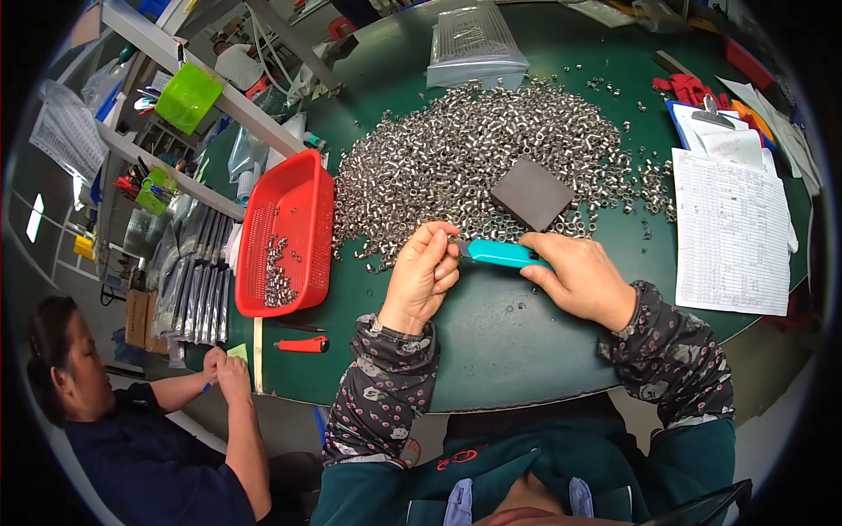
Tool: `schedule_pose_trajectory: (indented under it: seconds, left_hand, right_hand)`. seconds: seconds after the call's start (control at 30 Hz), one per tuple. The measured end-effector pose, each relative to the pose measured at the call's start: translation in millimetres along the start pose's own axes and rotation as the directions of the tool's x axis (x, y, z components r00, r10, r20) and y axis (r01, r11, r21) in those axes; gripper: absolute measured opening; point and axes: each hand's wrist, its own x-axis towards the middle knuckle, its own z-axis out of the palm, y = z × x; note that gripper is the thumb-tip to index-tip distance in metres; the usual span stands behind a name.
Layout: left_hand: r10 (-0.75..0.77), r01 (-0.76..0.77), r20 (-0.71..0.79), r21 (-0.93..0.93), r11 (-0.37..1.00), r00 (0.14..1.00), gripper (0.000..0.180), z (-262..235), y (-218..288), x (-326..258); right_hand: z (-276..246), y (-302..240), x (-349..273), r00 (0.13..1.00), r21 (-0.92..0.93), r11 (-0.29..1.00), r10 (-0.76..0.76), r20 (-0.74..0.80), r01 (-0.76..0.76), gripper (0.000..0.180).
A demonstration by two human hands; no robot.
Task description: Individually cleaning small metal hardware components using a handheld electronic tool at a workbench.
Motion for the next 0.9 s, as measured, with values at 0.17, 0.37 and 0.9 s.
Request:
schedule_pose_trajectory:
  seconds: [0.17, 0.37, 0.9]
  left_hand:
    - [-0.004, 0.005, -0.023, 0.030, 1.000, 1.000, 0.014, 2.2, 0.3, -0.8]
    - [-0.017, 0.019, -0.090, 0.017, 1.000, 0.996, 0.014, 4.1, -0.2, -2.2]
    - [0.070, -0.041, -0.187, 0.153, 0.987, 0.980, 0.017, 13.7, -4.5, -4.2]
  right_hand:
    - [0.0, 1.1, -0.3, 1.000, 0.003, 1.000, 0.005, 0.024, -0.005, 0.024]
    - [-1.5, 0.5, 0.0, 0.997, 0.017, 0.999, 0.028, 0.068, -0.029, 0.025]
    - [0.9, -2.0, -0.5, 1.000, -0.100, 0.995, -0.017, -0.008, 0.016, 0.023]
